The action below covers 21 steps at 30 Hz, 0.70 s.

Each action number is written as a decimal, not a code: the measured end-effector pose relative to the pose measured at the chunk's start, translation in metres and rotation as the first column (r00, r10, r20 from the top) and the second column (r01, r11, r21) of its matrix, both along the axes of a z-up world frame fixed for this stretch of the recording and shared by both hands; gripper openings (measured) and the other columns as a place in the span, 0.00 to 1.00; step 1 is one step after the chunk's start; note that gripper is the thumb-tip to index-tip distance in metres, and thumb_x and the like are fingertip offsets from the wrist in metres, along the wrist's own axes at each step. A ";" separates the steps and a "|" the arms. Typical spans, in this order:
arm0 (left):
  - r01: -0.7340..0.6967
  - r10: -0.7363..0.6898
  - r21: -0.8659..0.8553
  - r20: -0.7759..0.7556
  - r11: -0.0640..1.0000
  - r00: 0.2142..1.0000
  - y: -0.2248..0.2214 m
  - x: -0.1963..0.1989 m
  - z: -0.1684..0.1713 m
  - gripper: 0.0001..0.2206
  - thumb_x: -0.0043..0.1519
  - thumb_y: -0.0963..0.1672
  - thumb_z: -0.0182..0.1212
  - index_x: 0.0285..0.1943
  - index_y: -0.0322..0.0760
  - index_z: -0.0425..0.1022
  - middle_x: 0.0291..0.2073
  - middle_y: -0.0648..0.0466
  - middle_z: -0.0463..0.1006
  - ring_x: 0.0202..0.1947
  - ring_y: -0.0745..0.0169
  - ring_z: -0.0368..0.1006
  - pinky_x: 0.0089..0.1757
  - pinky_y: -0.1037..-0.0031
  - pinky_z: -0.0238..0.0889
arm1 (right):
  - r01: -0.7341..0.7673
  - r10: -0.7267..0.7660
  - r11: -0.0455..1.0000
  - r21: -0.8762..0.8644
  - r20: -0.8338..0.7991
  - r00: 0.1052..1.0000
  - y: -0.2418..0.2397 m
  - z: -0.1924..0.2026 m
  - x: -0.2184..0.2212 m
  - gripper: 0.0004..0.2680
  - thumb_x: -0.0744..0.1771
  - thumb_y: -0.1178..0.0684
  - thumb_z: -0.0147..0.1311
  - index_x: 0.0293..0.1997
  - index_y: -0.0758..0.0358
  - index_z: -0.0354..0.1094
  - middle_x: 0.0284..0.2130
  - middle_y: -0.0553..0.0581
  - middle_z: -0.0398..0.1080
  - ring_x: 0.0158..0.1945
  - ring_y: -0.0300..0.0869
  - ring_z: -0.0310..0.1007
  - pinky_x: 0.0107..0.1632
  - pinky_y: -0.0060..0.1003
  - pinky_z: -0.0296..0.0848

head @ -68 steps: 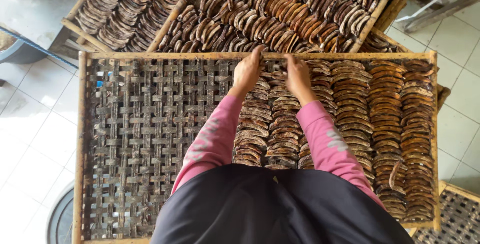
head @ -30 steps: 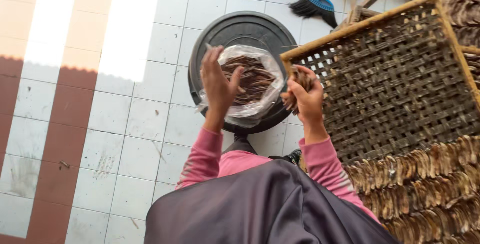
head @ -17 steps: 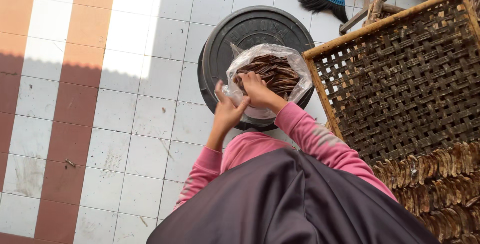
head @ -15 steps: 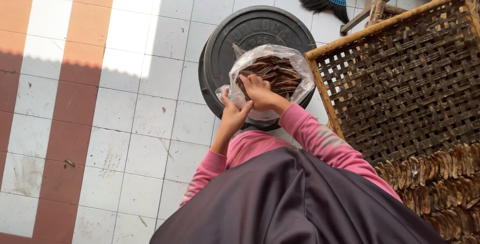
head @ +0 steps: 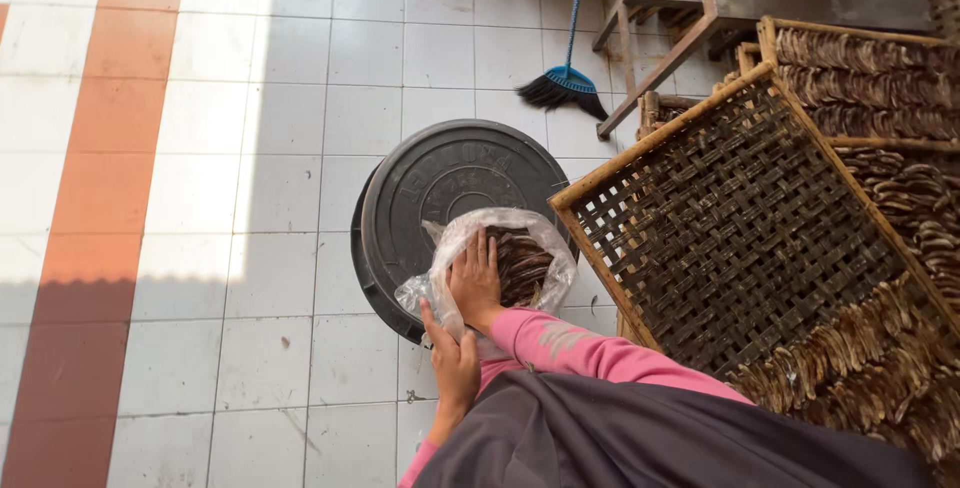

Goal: The person picks up dried fruit slices from a wooden tray by hand and places them into a plastic bag on top of a barrel lid.

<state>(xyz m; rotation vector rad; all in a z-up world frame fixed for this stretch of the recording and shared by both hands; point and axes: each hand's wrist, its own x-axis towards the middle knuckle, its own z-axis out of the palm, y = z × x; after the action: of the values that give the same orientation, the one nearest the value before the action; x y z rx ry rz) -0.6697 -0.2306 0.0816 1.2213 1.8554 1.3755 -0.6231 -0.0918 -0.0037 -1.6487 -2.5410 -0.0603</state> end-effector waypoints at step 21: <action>0.362 -0.294 -0.217 0.291 0.906 0.910 0.007 -0.041 -0.048 0.47 0.61 0.40 0.60 0.80 0.41 0.22 0.29 0.45 0.79 0.27 0.53 0.74 0.35 0.66 0.68 | -0.213 0.211 0.977 0.021 0.060 0.976 -0.008 -0.082 0.030 0.18 0.66 0.50 0.48 0.62 0.66 0.68 0.63 0.71 0.61 0.73 0.64 0.48 0.76 0.64 0.39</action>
<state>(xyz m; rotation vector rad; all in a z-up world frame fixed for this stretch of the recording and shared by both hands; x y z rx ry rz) -0.7104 -0.2237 0.0332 1.1024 1.5137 1.0040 -0.5935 -0.0998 -0.0857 -1.3752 -2.7293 -0.1249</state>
